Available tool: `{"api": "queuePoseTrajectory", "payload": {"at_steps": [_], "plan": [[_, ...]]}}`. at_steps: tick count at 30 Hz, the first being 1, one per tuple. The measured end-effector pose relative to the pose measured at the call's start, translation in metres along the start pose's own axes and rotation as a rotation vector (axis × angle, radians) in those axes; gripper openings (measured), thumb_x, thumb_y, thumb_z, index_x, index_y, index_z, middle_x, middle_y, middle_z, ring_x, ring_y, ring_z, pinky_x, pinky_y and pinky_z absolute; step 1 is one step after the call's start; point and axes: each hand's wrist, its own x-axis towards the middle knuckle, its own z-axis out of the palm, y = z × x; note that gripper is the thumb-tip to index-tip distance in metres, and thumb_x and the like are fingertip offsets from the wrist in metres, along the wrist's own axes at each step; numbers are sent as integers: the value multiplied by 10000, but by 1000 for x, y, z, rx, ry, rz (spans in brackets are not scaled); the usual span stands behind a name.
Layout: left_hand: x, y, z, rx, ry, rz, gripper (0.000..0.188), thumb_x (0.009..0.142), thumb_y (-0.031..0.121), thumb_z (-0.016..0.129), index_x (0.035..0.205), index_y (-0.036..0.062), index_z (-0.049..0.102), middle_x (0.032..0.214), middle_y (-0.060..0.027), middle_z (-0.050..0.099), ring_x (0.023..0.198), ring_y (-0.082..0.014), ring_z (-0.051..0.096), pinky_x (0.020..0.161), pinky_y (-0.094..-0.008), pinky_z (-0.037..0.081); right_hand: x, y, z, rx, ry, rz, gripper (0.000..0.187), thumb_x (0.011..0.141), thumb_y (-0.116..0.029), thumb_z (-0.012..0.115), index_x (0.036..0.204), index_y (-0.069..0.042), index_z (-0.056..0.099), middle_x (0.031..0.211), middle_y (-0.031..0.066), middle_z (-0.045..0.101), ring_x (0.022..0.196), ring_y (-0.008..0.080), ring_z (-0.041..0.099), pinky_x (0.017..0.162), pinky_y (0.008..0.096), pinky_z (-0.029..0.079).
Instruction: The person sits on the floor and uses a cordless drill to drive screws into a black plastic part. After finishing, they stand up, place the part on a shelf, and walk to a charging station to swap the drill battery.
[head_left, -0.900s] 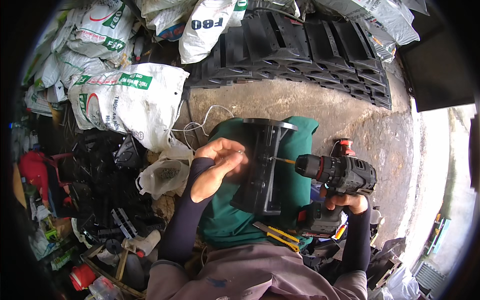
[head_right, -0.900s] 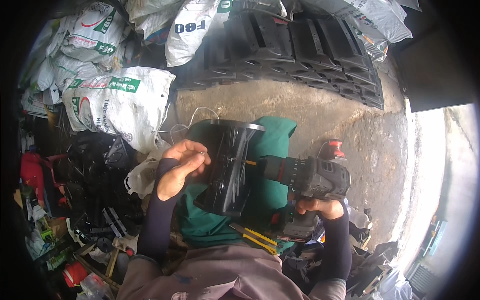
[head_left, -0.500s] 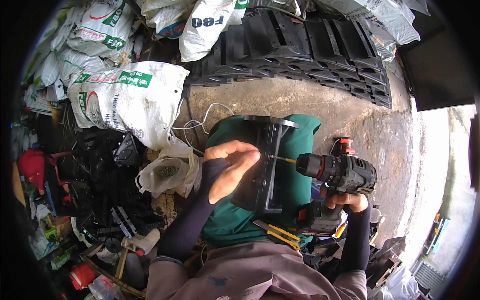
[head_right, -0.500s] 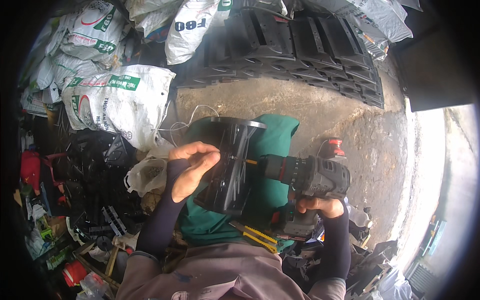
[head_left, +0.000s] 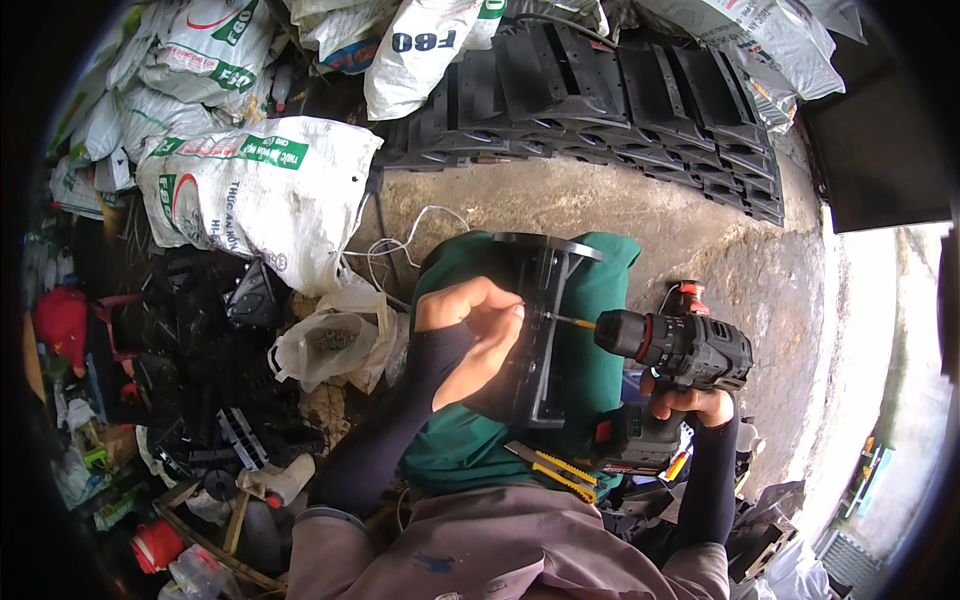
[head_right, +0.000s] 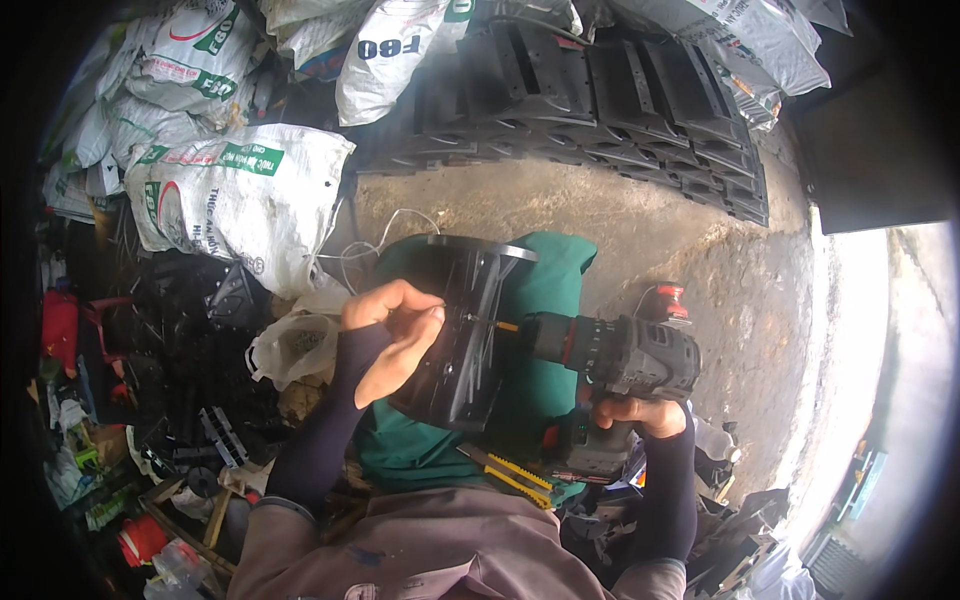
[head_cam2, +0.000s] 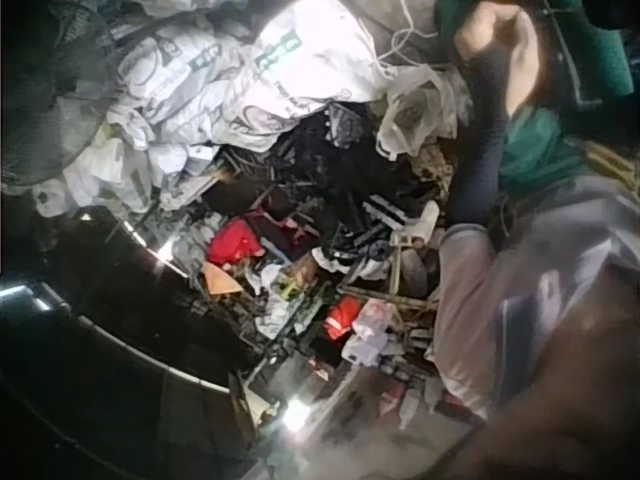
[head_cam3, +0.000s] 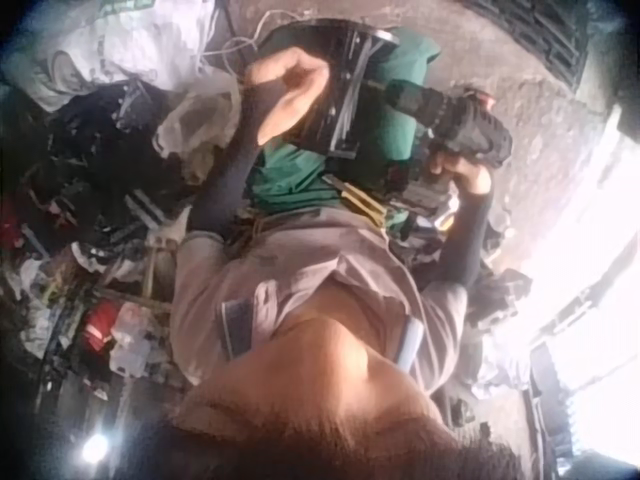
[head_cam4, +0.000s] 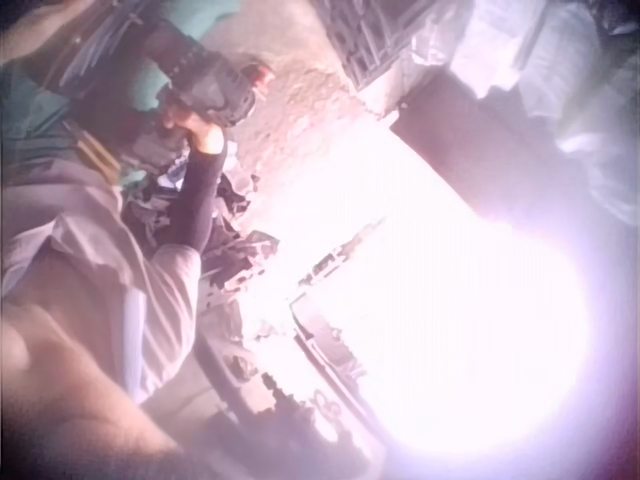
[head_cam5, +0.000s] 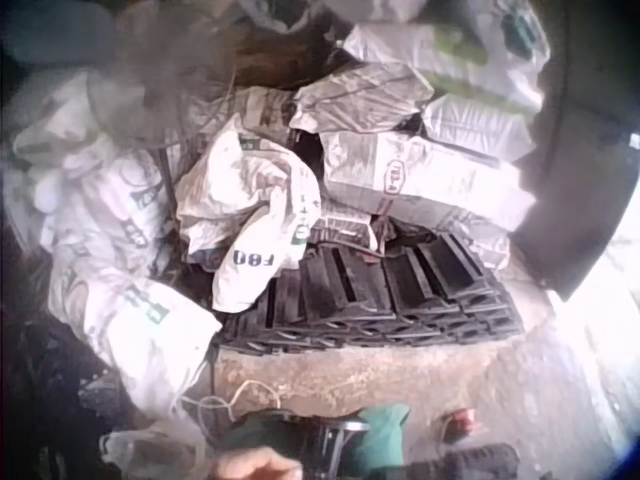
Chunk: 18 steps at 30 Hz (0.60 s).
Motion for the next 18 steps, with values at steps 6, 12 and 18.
{"api": "queuePoseTrajectory", "payload": {"at_steps": [6, 12, 18], "plan": [[5, -1, -10, -23, -116, 92, 46, 844, 40, 659, 849, -6, 667, 721, -1, 626, 647, -22, 560, 578, -191, 440, 1, -3, 2, 64, -2, 2, 609, 613, -75, 695, 1197, -11, 533, 856, 130, 648, 572, 191, 594, 529, 307, 495], [25, -5, -23, -86, -288, -52, 94, 824, 95, 679, 850, 6, 663, 747, -28, 664, 703, -68, 622, 649, -230, 491, 5, -4, -1, 55, -10, 10, 649, 605, -40, 681, 1228, -10, 500, 851, 148, 643, 576, 201, 595, 513, 307, 477], [34, -5, -28, -112, -394, -79, 154, 830, 181, 713, 868, 37, 674, 768, -2, 654, 706, -45, 585, 623, -214, 447, 4, 1, -5, 27, -10, 18, 653, 614, -46, 686, 1237, -9, 490, 822, 135, 632, 566, 196, 582, 505, 312, 471]]}}
